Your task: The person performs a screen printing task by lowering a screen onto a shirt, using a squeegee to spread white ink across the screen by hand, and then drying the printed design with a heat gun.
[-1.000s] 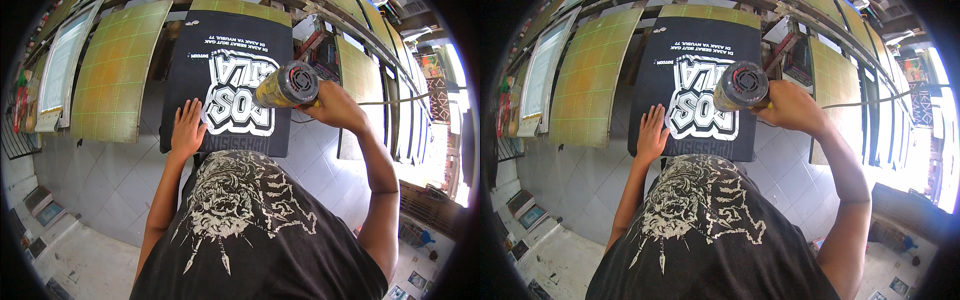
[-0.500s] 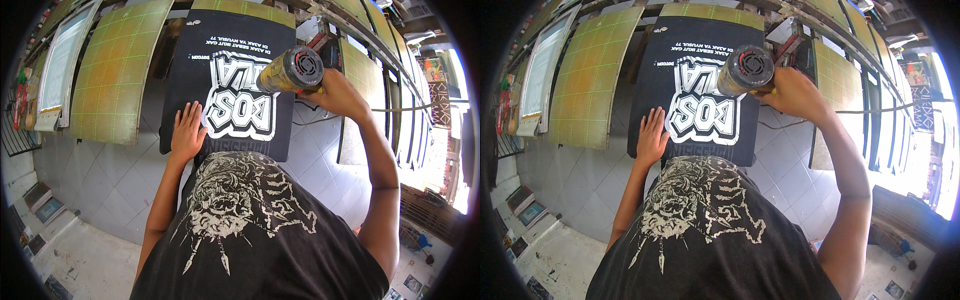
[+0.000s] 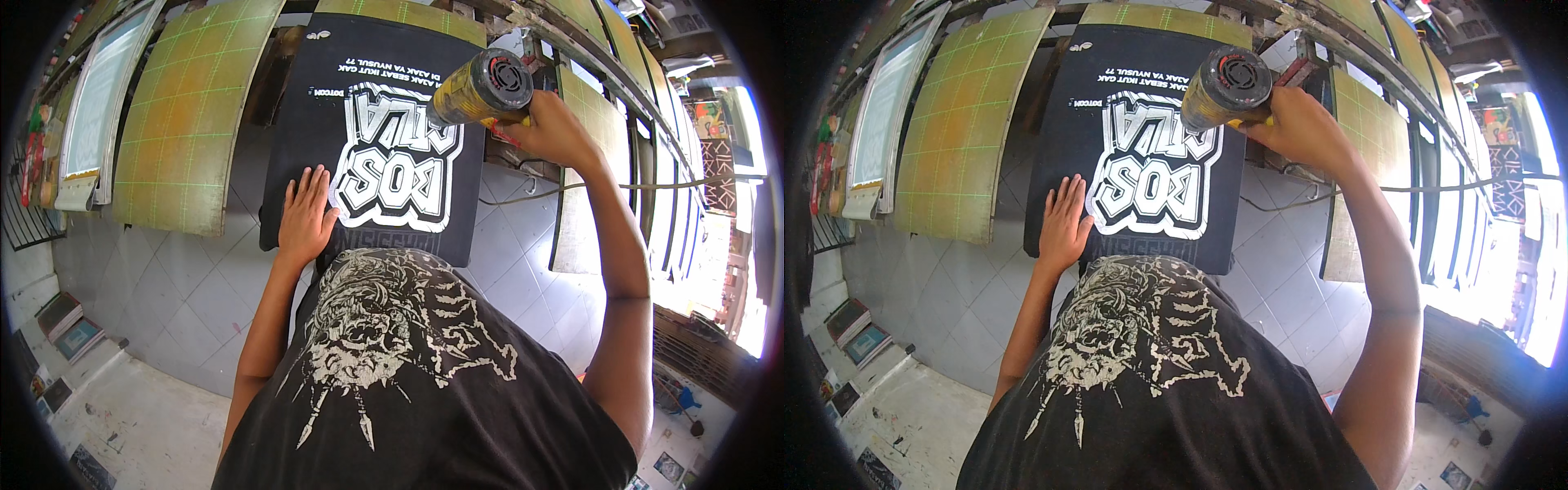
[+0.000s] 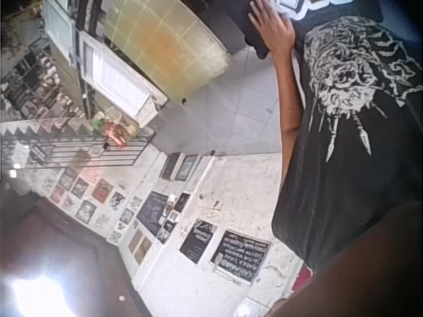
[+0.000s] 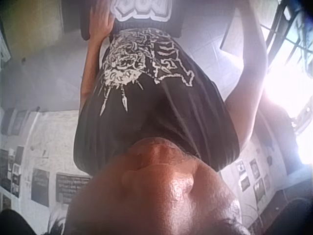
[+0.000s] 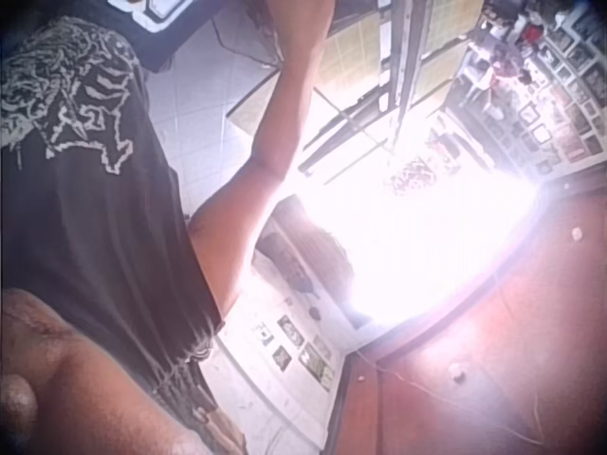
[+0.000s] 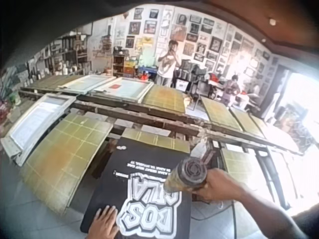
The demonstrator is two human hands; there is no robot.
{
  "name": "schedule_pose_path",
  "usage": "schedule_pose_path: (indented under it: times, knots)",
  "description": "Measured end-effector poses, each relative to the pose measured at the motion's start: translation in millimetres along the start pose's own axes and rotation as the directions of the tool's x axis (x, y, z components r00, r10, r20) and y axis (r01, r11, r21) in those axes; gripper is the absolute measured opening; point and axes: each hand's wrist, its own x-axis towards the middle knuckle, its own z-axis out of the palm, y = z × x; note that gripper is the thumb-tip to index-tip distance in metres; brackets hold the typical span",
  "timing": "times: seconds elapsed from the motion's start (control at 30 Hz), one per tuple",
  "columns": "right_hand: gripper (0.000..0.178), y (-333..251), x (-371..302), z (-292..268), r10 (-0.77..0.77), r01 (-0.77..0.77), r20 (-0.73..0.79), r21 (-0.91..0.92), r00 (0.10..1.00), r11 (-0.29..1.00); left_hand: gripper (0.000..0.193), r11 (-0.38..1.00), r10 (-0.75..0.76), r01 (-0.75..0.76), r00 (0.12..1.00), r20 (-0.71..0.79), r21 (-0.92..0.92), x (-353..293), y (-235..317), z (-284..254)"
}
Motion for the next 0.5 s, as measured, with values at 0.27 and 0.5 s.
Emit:
schedule_pose_path:
  times: [0.27,0.5]
  knots:
    - [0.036,15.7,20.5,-0.9,-0.068,0.068,-0.044,-0.002,0.997,0.998,0.066,1.0,-0.004,0.004,1.0,0.01,0.006,0.7,0.7,-1.2]
    - [0.038,12.5,34.5,-3.9,-0.025,0.026,-0.036,0.033,0.999,0.999,0.066,1.0,-0.008,0.008,1.0,0.012,0.015,1.0,1.1,-1.2]
